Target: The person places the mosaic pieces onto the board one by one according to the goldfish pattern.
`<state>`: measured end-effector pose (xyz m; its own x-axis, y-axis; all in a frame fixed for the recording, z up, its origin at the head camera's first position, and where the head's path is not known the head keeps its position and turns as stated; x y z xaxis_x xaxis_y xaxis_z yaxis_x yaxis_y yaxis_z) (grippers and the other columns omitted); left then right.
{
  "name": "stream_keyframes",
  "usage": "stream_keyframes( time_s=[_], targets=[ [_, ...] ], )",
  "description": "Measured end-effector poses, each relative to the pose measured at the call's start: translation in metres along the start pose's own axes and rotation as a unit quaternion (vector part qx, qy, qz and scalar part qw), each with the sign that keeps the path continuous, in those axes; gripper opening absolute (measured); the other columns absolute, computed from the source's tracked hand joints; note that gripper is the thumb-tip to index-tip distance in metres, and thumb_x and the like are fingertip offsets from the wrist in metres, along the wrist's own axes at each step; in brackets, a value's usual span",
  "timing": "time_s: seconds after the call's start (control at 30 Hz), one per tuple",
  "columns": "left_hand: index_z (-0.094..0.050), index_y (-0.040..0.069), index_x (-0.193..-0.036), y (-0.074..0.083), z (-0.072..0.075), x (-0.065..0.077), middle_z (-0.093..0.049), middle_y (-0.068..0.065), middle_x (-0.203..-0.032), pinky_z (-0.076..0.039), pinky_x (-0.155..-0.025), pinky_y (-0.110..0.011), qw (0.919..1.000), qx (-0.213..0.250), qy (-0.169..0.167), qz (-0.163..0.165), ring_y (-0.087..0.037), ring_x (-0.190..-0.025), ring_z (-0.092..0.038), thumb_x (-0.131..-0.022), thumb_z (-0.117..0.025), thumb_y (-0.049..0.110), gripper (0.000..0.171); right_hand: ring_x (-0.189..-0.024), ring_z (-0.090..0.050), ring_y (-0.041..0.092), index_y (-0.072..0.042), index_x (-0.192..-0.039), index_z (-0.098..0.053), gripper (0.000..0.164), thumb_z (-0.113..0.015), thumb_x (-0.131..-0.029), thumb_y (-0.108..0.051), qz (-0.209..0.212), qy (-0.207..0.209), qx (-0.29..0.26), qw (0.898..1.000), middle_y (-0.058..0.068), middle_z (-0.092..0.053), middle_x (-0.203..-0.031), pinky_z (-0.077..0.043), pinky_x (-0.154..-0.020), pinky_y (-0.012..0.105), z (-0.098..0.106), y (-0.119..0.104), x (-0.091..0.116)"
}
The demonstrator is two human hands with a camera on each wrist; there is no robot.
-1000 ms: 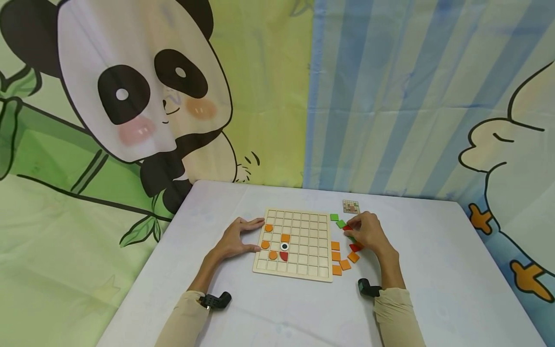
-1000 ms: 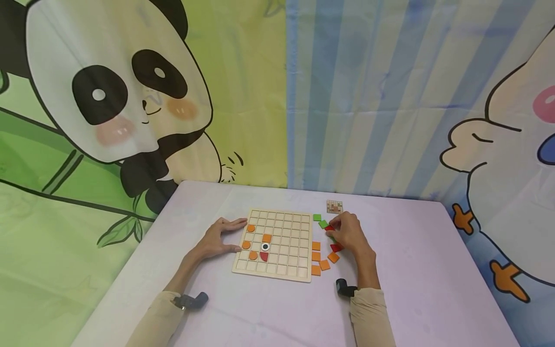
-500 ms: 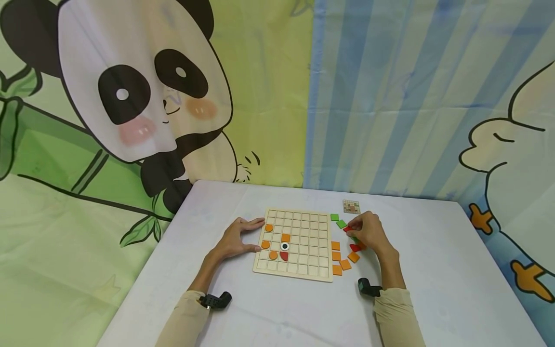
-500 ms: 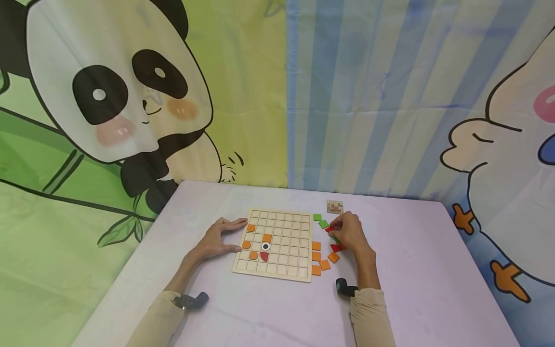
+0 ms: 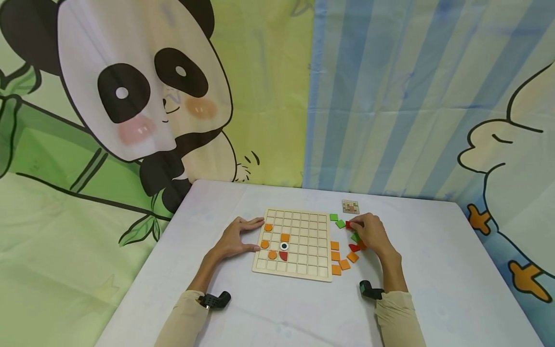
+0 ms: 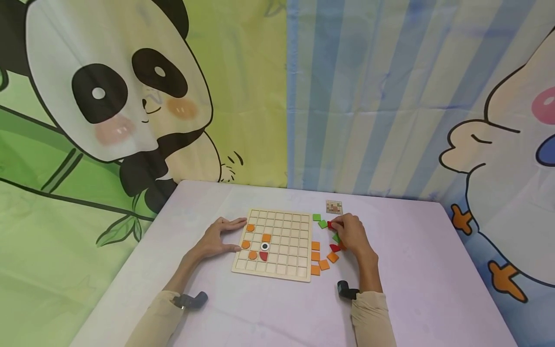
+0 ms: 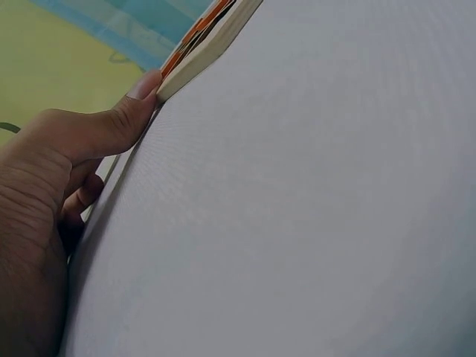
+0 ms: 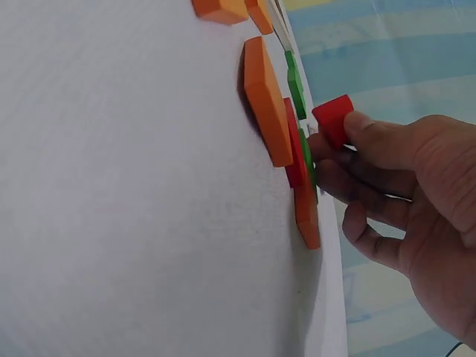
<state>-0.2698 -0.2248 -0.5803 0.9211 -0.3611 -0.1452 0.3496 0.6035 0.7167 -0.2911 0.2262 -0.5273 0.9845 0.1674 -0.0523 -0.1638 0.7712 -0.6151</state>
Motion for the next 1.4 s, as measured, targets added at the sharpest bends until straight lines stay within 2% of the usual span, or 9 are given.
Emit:
stream_keyframes(
  time_s=[0.2,0.33,0.47,0.6,0.77,0.9,1.03,1.2,1.4],
  targets=[
    [-0.063,0.024,-0.155,0.002,0.001,0.0,-0.056,0.008,-0.166,-0.038,-0.092,-0.033,1.0,-0.005,-0.001,-0.002,-0.015,-0.099,-0.045,-0.076,-0.101,0.04,0.089,-0.088,-0.065,0.026,0.004,-0.119,-0.082,0.021,-0.071,-0.104,-0.006,0.034,0.024,-0.035,0.999,0.021,-0.082,-0.109,-0.056,-0.076,0.029,-0.002,-0.004,-0.002],
    [-0.063,0.024,-0.155,0.001,0.001,-0.001,-0.055,0.007,-0.167,-0.037,-0.092,-0.034,1.0,-0.004,-0.002,-0.001,-0.015,-0.099,-0.045,-0.076,-0.101,0.041,0.089,-0.084,-0.068,0.024,0.004,-0.125,-0.08,0.024,-0.073,-0.104,-0.005,0.045,0.026,-0.067,0.996,0.021,-0.082,-0.109,-0.053,-0.072,0.021,-0.005,-0.007,-0.002],
    [-0.063,0.025,-0.155,0.0,0.001,-0.002,-0.056,0.007,-0.166,-0.037,-0.093,-0.034,1.0,-0.007,-0.001,0.002,-0.015,-0.099,-0.045,-0.076,-0.101,0.041,0.09,-0.082,-0.074,0.023,0.001,-0.125,-0.08,0.026,-0.079,-0.101,-0.01,0.049,0.038,-0.091,0.994,0.017,-0.084,-0.1,-0.056,-0.073,0.021,-0.008,-0.01,-0.002],
    [-0.063,0.025,-0.155,0.0,0.001,-0.002,-0.056,0.007,-0.166,-0.037,-0.092,-0.033,1.0,-0.008,0.0,-0.001,-0.015,-0.099,-0.044,-0.076,-0.101,0.042,0.09,-0.079,-0.076,0.025,-0.002,-0.115,-0.084,0.021,-0.083,-0.098,-0.013,0.054,0.054,-0.126,0.989,0.015,-0.084,-0.096,-0.057,-0.073,0.021,-0.009,-0.015,-0.003],
    [-0.063,0.024,-0.155,0.0,0.001,-0.002,-0.056,0.006,-0.166,-0.037,-0.092,-0.033,1.0,-0.003,0.0,-0.006,-0.015,-0.099,-0.044,-0.076,-0.1,0.041,0.089,-0.093,-0.075,0.03,-0.005,-0.114,-0.086,0.018,-0.08,-0.1,-0.013,0.065,0.05,-0.157,0.984,0.016,-0.084,-0.108,-0.056,-0.078,0.019,-0.014,-0.021,-0.004],
    [-0.063,0.024,-0.155,0.001,0.001,-0.002,-0.056,0.005,-0.166,-0.037,-0.093,-0.034,1.0,-0.004,0.0,-0.008,-0.015,-0.099,-0.045,-0.076,-0.101,0.04,0.089,-0.101,-0.074,0.023,-0.004,-0.121,-0.084,0.021,-0.076,-0.102,-0.011,0.084,0.034,-0.168,0.982,0.017,-0.083,-0.117,-0.055,-0.081,0.017,-0.018,-0.026,-0.006],
    [-0.063,0.024,-0.155,0.001,0.0,-0.001,-0.055,0.007,-0.167,-0.038,-0.094,-0.034,1.0,-0.004,0.0,-0.005,-0.014,-0.099,-0.045,-0.076,-0.101,0.038,0.088,-0.09,-0.076,0.025,-0.001,-0.119,-0.083,0.021,-0.077,-0.101,-0.009,0.095,0.017,-0.192,0.977,0.02,-0.084,-0.112,-0.058,-0.078,0.02,-0.023,-0.028,-0.009],
    [-0.063,0.024,-0.155,0.002,0.0,0.001,-0.056,0.007,-0.166,-0.04,-0.094,-0.034,1.0,-0.005,0.002,-0.004,-0.014,-0.099,-0.046,-0.076,-0.1,0.04,0.088,-0.082,-0.075,0.043,0.001,-0.111,-0.084,0.016,-0.079,-0.099,-0.008,0.107,0.008,-0.223,0.969,0.022,-0.083,-0.096,-0.057,-0.071,0.025,-0.029,-0.034,-0.012],
    [-0.063,0.024,-0.155,0.003,0.001,0.002,-0.056,0.006,-0.166,-0.04,-0.094,-0.035,0.9999,-0.007,0.007,-0.004,-0.015,-0.098,-0.045,-0.077,-0.1,0.041,0.088,-0.086,-0.077,0.038,0.002,-0.11,-0.085,0.015,-0.08,-0.099,-0.007,0.115,0.011,-0.264,0.958,0.024,-0.083,-0.1,-0.061,-0.078,0.025,-0.037,-0.04,-0.015]
  ],
)
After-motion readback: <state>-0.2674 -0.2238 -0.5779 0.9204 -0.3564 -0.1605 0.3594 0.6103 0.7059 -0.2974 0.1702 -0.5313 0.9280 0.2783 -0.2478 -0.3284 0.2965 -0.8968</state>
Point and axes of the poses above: each hand's wrist, its own x-axis away from the middle knuckle, its own z-axis out of the back of the hand, y = z × x, the point moved 3 cm from there along -x, towards the middle knuckle
